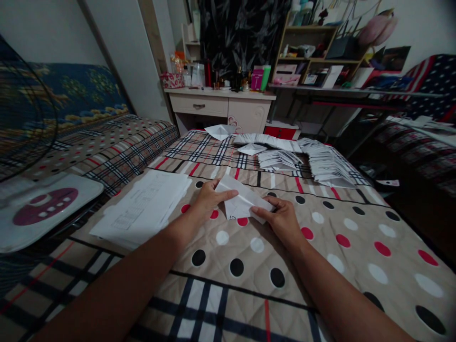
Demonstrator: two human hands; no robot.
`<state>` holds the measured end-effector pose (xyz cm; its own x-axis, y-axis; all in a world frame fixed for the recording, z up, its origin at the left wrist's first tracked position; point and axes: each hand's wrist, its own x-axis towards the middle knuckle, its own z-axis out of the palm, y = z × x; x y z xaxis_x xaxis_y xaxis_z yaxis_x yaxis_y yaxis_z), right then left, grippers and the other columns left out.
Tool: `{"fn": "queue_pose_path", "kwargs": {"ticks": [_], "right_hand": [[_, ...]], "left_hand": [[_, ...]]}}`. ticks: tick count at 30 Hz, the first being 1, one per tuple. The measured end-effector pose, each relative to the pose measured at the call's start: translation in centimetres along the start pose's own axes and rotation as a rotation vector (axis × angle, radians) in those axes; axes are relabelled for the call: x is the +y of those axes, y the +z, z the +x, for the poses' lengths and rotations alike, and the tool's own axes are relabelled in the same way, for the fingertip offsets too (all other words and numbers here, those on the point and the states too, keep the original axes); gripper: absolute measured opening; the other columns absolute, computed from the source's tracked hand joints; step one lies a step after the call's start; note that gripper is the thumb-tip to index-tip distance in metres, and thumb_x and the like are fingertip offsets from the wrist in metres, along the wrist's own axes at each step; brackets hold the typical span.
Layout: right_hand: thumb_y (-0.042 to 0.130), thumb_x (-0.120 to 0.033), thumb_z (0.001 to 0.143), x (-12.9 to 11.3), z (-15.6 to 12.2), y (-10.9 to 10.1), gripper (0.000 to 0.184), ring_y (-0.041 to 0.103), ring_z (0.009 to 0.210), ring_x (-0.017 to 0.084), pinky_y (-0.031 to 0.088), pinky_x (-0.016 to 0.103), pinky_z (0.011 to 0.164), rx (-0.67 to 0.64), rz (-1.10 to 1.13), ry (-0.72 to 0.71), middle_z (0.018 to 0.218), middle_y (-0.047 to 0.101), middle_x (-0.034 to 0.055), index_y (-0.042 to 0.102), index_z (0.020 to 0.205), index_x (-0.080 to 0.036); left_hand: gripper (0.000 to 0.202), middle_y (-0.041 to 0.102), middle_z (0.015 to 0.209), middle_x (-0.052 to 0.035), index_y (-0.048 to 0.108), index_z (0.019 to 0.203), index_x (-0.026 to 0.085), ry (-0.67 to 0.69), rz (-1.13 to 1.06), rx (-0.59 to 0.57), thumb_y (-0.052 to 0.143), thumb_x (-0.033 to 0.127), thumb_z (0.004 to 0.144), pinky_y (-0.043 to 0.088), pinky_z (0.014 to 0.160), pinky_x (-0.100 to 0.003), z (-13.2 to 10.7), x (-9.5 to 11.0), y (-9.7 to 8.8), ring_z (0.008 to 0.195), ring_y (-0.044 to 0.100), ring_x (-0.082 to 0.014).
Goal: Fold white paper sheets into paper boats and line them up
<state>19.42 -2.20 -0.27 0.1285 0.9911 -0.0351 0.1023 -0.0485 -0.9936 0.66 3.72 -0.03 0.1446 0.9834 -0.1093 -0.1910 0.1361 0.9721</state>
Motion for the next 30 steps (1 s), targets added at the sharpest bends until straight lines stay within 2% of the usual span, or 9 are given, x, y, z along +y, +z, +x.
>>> {"fn": "queue_pose_path", "kwargs": {"ticks": [3, 5, 10, 17, 20, 24, 27, 30], "right_hand": [[0.08, -0.035, 0.06, -0.2, -0.1, 0.0, 0.025, 0.046, 0.052, 0.011, 0.035, 0.025, 0.048, -0.018, -0.03, -0.031, 0.059, 0.058, 0.0002, 0.065, 0.066, -0.016], [0.079, -0.035, 0.061, -0.2, -0.2, 0.0, 0.025, 0.047, 0.054, 0.012, 0.036, 0.025, 0.049, -0.044, -0.078, -0.068, 0.059, 0.058, 0.0001, 0.063, 0.063, -0.016], [0.077, -0.042, 0.067, -0.1, -0.1, 0.0, 0.029, 0.05, 0.055, 0.012, 0.036, 0.025, 0.049, -0.124, -0.06, -0.105, 0.063, 0.062, 0.0018, 0.067, 0.066, -0.015], [0.079, -0.049, 0.065, 0.1, 0.0, 0.3, 0.036, 0.046, 0.047, 0.01, 0.03, 0.023, 0.043, -0.197, 0.024, 0.005, 0.058, 0.062, 0.0018, 0.073, 0.07, -0.013], [0.079, -0.049, 0.065, 0.1, 0.1, 0.2, 0.036, 0.047, 0.046, 0.01, 0.031, 0.023, 0.043, -0.22, 0.047, 0.051, 0.058, 0.063, 0.0017, 0.073, 0.07, -0.014], [0.079, -0.048, 0.065, 0.0, 0.1, 0.0, 0.037, 0.049, 0.047, 0.011, 0.035, 0.024, 0.045, -0.245, 0.015, 0.037, 0.059, 0.064, 0.0026, 0.074, 0.072, -0.013], [0.078, -0.048, 0.066, -0.1, 0.0, 0.0, 0.037, 0.049, 0.047, 0.011, 0.035, 0.023, 0.043, -0.263, -0.018, 0.035, 0.059, 0.063, 0.0027, 0.073, 0.072, -0.012], [0.077, -0.045, 0.067, 0.0, -0.1, 0.0, 0.034, 0.046, 0.048, 0.009, 0.032, 0.022, 0.043, -0.293, -0.036, 0.022, 0.059, 0.062, 0.0015, 0.072, 0.072, -0.012]], "left_hand": [[0.043, 0.072, 0.081, -0.0056, 0.065, 0.083, 0.018, -0.019, -0.058, 0.073, 0.088, 0.026, 0.048, 0.053, 0.063, -0.033, -0.5, -0.1, 0.7, 0.067, 0.065, -0.0193], [0.04, 0.072, 0.08, -0.0058, 0.066, 0.08, 0.018, -0.002, -0.026, 0.079, 0.088, 0.025, 0.048, 0.053, 0.062, -0.034, -0.8, 0.0, 1.1, 0.067, 0.065, -0.0196], [0.036, 0.071, 0.077, -0.0049, 0.069, 0.08, 0.016, 0.048, 0.121, -0.019, 0.087, 0.025, 0.05, 0.049, 0.058, -0.03, -1.5, 0.3, 1.8, 0.062, 0.062, -0.0171], [0.029, 0.069, 0.071, -0.0028, 0.068, 0.077, 0.015, 0.076, 0.169, -0.078, 0.085, 0.023, 0.054, 0.045, 0.053, -0.026, -1.7, -0.1, 2.2, 0.057, 0.058, -0.0138], [0.026, 0.069, 0.072, -0.0036, 0.069, 0.077, 0.015, 0.092, 0.137, -0.099, 0.083, 0.029, 0.059, 0.046, 0.052, -0.025, -1.7, -0.1, 2.2, 0.057, 0.058, -0.0135], [0.031, 0.067, 0.07, -0.0022, 0.069, 0.077, 0.014, 0.101, 0.077, -0.114, 0.078, 0.04, 0.065, 0.046, 0.052, -0.024, -1.5, -0.3, 2.2, 0.055, 0.058, -0.0125], [0.034, 0.062, 0.063, -0.0002, 0.067, 0.072, 0.013, 0.108, 0.064, -0.078, 0.076, 0.046, 0.068, 0.041, 0.047, -0.022, -1.3, -0.4, 2.1, 0.05, 0.053, -0.0101], [0.039, 0.055, 0.055, 0.002, 0.063, 0.066, 0.013, 0.136, 0.053, 0.017, 0.075, 0.05, 0.066, 0.033, 0.042, -0.02, -1.1, -0.2, 1.8, 0.045, 0.046, -0.0081]]}}
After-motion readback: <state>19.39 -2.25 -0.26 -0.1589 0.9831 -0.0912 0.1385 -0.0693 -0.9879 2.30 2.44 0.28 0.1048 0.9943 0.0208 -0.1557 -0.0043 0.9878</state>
